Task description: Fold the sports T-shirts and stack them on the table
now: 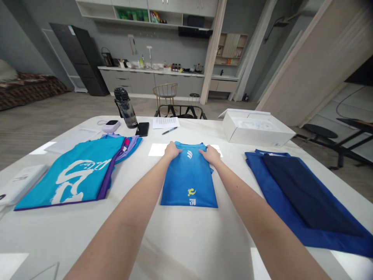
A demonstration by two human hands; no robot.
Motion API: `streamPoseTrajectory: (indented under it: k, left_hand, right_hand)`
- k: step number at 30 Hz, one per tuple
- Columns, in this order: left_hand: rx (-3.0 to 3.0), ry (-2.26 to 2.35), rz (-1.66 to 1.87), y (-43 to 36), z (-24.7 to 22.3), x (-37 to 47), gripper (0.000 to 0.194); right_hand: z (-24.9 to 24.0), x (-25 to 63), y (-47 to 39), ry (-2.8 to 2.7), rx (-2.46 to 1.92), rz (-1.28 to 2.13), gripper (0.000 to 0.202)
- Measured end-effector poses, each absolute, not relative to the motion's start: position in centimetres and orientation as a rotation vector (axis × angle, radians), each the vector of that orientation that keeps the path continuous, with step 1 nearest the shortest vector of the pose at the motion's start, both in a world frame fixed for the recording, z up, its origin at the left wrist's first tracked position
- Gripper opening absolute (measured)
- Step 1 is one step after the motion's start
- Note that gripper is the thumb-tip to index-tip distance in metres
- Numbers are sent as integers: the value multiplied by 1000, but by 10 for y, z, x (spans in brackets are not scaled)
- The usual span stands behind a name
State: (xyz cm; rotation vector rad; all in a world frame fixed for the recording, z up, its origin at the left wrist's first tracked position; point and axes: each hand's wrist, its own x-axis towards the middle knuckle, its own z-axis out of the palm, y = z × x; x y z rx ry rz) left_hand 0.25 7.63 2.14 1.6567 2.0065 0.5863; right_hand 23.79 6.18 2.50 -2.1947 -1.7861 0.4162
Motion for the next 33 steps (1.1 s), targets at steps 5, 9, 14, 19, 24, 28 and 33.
streamPoseTrajectory:
  k: [5, 9, 14, 19, 24, 28, 33]
  left_hand:
    - [1511, 1858, 665, 115, 10, -17, 39]
    - [1430, 1744, 677, 122, 8, -22, 38]
    - [1410, 1567, 717, 98, 18, -16, 22]
    - [1374, 1359, 926, 56, 27, -18, 30]
    - [1390, 1143, 993, 14, 46, -25, 43]
    - [1446, 1151, 1093, -19, 82, -18, 44]
    - [1746, 1084, 1228, -57, 140, 10, 41]
  right_hand:
    - [12, 243, 94, -1716, -2099, 669, 29]
    - [3, 250, 99, -1758, -1922, 732, 16]
    - [5, 255, 80, -1774, -1711, 775, 10]
    - [23, 252, 44, -1790, -1610, 771, 12]
    - [50, 252, -2, -1791, -1535, 676, 13]
    - [80, 258, -39, -1753, -1498, 543, 13]
    - [127, 273, -84, -1655, -1434, 433, 23]
